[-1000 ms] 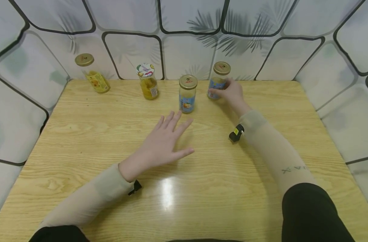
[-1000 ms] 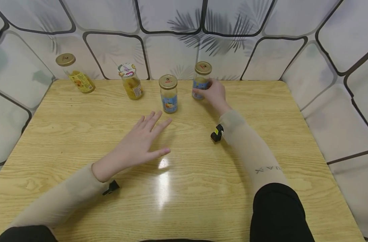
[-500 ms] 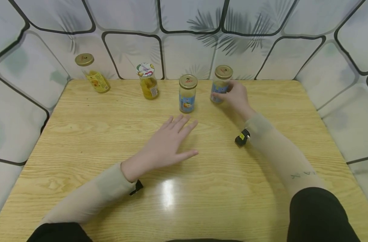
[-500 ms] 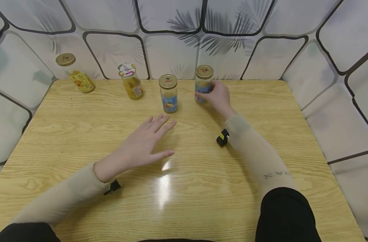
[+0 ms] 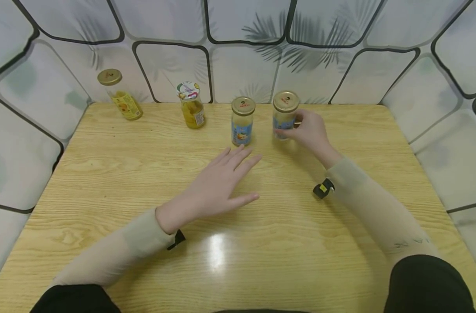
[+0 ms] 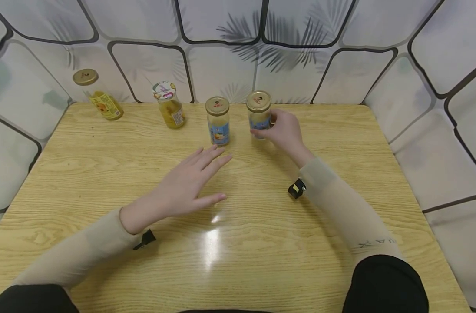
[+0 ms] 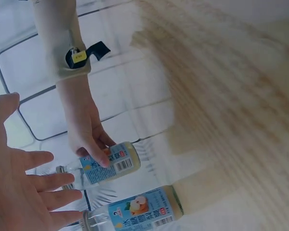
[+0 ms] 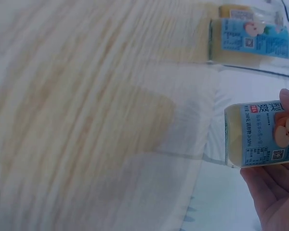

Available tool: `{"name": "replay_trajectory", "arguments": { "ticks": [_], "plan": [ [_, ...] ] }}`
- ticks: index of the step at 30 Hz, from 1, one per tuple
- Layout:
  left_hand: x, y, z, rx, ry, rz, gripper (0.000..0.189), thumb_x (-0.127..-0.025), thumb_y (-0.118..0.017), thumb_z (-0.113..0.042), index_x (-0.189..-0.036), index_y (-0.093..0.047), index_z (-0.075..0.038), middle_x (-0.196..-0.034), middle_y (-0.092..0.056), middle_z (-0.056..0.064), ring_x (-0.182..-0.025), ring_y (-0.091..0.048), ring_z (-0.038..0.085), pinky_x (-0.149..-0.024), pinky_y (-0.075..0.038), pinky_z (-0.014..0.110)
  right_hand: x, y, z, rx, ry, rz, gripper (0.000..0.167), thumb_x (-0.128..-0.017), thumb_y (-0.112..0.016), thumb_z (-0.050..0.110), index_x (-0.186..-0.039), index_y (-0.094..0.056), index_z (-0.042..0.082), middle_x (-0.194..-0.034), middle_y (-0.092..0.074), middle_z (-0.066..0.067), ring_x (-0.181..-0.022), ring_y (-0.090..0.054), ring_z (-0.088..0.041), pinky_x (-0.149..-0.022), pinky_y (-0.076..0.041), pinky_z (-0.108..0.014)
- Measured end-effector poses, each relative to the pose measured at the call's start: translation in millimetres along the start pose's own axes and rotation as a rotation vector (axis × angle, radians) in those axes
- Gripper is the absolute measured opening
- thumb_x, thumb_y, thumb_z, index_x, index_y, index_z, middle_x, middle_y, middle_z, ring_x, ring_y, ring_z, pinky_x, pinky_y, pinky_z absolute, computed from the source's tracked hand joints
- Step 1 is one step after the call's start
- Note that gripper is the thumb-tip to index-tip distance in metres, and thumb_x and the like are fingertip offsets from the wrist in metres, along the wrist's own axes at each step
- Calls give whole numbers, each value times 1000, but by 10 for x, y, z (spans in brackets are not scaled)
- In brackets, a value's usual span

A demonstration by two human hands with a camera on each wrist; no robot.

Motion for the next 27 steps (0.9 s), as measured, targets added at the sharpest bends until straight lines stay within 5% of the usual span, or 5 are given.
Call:
{"name": "replay_trajectory", "arguments": {
  "ticks": [14, 27],
  "plan": [
    [-138, 408, 21, 74, -218, -279, 66, -91, -53, -47, -142, -40, -5, -144, -41, 16, -140, -30, 26, -116, -20, 38, 314, 96, 252, -53, 182, 23, 57, -64, -87, 35, -110, -66, 10, -106, -70, -7, -91, -67, -21, -78, -56, -36],
    [-284, 545, 10, 57, -305, -330, 59, -91, -56, -38, -139, -44, -5, -142, -43, 18, -139, -31, 29, -115, -21, 39, 519, 18, 400, -34, 297, 52, 55, -67, -85, 36, -112, -66, 11, -102, -70, -2, -93, -66, -15, -80, -56, -33]
  ]
}}
Point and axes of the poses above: each hand's wrist, its own x-axis away from the middle knuckle, its own y-axis out of the back of the hand, z = x × y, the point moved 1 cm from there along -x, towards the middle knuckle
